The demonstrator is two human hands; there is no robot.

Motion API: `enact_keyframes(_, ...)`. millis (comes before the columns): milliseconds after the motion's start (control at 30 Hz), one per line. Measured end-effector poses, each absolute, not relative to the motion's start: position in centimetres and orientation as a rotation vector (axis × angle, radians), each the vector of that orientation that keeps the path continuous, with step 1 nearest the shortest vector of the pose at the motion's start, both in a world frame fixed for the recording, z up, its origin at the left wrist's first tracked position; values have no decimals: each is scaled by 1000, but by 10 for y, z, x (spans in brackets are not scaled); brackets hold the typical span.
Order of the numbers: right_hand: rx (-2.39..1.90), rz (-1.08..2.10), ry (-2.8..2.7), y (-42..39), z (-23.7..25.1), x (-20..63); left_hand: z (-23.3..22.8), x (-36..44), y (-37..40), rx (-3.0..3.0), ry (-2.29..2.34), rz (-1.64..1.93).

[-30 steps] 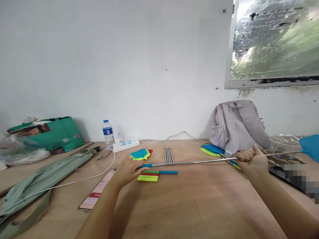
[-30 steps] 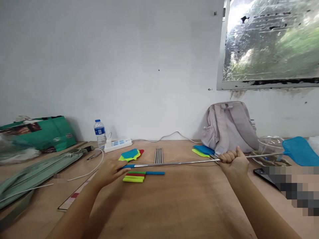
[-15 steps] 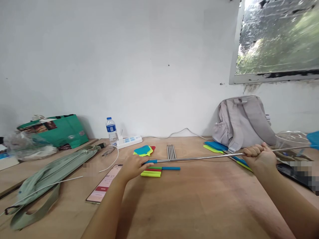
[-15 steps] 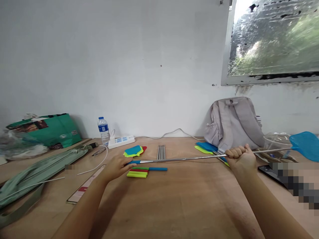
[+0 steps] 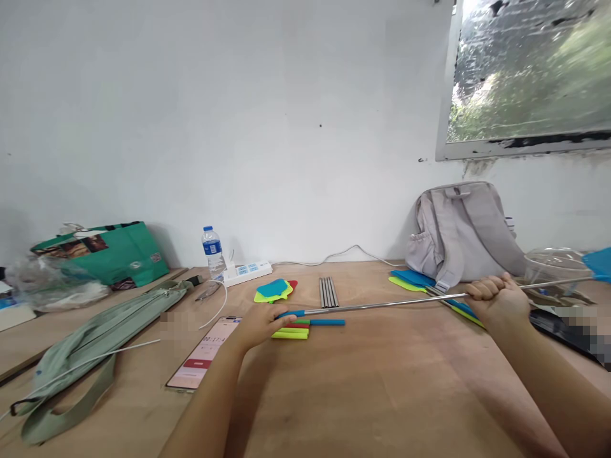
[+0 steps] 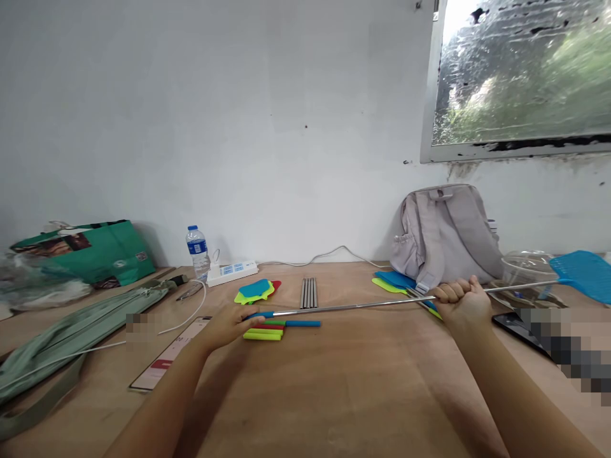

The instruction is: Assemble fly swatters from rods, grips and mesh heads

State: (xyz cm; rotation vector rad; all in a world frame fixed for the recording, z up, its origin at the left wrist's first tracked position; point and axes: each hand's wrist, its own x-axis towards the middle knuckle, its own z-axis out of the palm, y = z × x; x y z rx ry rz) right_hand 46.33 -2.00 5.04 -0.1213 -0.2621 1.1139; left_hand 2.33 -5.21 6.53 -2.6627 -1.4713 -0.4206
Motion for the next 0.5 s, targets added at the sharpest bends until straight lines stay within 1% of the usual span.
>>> enact_keyframes(133, -181, 1037, -261, -19, 42, 480, 53, 39, -50, -2567, -1286, -392)
enact_keyframes(267, -185, 974, -353, -24, 38, 489, 44, 48, -48, -2478, -1171, -439)
enact_keyframes(400, -161, 918, -457, -29, 46, 483, 40, 48, -47, -2340, -1205, -672)
enact_keyframes(500, -239, 896, -524, -29, 52, 472, 36, 42, -43, -2253, -1227, -859)
